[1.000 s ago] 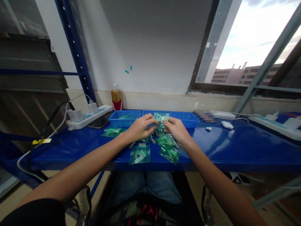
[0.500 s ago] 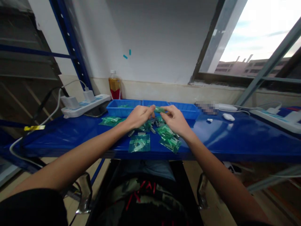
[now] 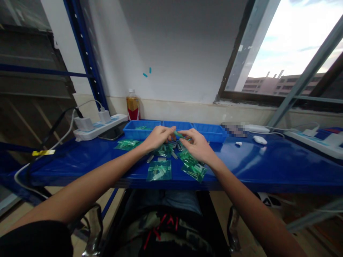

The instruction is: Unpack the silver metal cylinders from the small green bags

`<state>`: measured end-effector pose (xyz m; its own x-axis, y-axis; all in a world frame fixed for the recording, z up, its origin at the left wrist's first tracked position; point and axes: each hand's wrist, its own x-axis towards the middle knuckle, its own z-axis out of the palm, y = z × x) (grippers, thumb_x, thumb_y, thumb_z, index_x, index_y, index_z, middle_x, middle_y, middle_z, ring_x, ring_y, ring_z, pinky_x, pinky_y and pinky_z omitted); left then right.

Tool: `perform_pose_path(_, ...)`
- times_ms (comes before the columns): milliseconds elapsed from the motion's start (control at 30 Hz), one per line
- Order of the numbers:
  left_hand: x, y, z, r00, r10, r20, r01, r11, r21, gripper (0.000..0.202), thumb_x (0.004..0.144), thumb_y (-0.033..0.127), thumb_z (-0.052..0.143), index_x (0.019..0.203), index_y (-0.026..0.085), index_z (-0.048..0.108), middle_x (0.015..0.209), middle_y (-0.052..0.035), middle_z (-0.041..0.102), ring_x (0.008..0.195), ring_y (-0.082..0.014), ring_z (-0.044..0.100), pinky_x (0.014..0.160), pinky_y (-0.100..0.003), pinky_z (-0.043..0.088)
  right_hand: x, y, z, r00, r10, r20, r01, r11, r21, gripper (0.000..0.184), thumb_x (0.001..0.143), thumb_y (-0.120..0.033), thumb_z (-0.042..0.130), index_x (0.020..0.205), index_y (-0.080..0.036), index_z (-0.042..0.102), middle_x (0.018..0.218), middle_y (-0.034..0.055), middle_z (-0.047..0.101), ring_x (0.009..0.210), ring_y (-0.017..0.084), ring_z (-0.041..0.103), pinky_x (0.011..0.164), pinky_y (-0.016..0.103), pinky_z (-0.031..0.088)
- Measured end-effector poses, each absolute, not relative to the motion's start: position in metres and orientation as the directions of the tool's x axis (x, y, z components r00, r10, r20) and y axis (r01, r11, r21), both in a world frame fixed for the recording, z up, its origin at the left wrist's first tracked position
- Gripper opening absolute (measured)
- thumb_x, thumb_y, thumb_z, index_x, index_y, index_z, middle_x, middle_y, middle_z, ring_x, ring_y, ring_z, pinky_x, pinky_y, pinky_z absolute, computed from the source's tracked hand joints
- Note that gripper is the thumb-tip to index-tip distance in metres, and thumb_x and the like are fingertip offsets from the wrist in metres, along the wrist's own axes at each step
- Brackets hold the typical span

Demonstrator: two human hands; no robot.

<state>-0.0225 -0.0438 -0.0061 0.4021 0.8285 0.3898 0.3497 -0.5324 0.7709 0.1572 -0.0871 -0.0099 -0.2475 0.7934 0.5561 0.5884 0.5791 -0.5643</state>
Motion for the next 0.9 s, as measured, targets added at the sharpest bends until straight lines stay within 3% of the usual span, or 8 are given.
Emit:
perform_pose_path(133, -0.022, -0.047, -0.004, 0.420, 0.811, 0.408, 0.375, -0.564, 0.735, 0.044, 0.083, 0.049, 0.047, 0.057, 0.014, 0.055, 0.051, 0.0007, 0.051, 0.049, -0.0102, 0.046, 0.051, -0.023, 0.036, 0.157, -0.088, -0.011, -0.227, 0.783, 0.579, 0.548, 0.594, -0.588, 0.033, 0.077, -0.017, 0.057, 0.110, -0.021, 0.063, 0.102, 0.0077, 0.052, 0.091, 0.018, 0.056, 0.076, 0.035, 0.052)
perform_pose_path(400, -0.020, -0.050, -0.006, 0.436, 0.691, 0.577, 0.501, -0.719, 0.482, 0.037, 0.086, 0.037, 0.044, 0.055, 0.016, 0.048, 0.051, 0.0029, 0.042, 0.050, -0.0091, 0.038, 0.050, -0.023, 0.028, 0.161, -0.083, -0.017, -0.195, 0.766, 0.612, 0.582, 0.592, -0.556, 0.038, 0.074, -0.012, 0.053, 0.111, -0.022, 0.059, 0.110, 0.0081, 0.048, 0.107, 0.021, 0.052, 0.091, 0.040, 0.048)
perform_pose_path(600, -0.024, -0.046, -0.006, 0.492, 0.600, 0.631, 0.499, -0.788, 0.361, 0.029, 0.087, 0.031, 0.045, 0.064, 0.015, 0.051, 0.056, 0.0029, 0.047, 0.053, -0.0094, 0.042, 0.052, -0.022, 0.030, 0.160, -0.085, -0.010, -0.187, 0.803, 0.567, 0.571, 0.558, -0.602, 0.031, 0.081, -0.029, 0.056, 0.110, -0.020, 0.060, 0.107, 0.0088, 0.053, 0.104, 0.021, 0.054, 0.090, 0.041, 0.047)
perform_pose_path(767, -0.025, -0.044, -0.013, 0.507, 0.572, 0.645, 0.503, -0.804, 0.318, 0.015, 0.086, 0.028, 0.050, 0.077, 0.016, 0.052, 0.060, 0.0035, 0.053, 0.054, -0.0096, 0.048, 0.053, -0.022, 0.034, 0.162, -0.086, -0.008, -0.149, 0.828, 0.541, 0.573, 0.518, -0.635, 0.028, 0.081, -0.032, 0.057, 0.105, -0.018, 0.063, 0.106, 0.0098, 0.058, 0.101, 0.021, 0.056, 0.083, 0.037, 0.048)
perform_pose_path(900, -0.025, -0.049, -0.011, 0.535, 0.525, 0.662, 0.496, -0.829, 0.256, 0.012, 0.087, 0.026, 0.051, 0.091, 0.016, 0.055, 0.071, 0.0004, 0.059, 0.062, -0.0106, 0.054, 0.058, -0.023, 0.039, 0.160, -0.087, -0.005, -0.110, 0.863, 0.493, 0.527, 0.471, -0.708, 0.027, 0.083, -0.039, 0.054, 0.094, -0.016, 0.064, 0.092, 0.0080, 0.064, 0.082, 0.018, 0.060, 0.073, 0.032, 0.048)
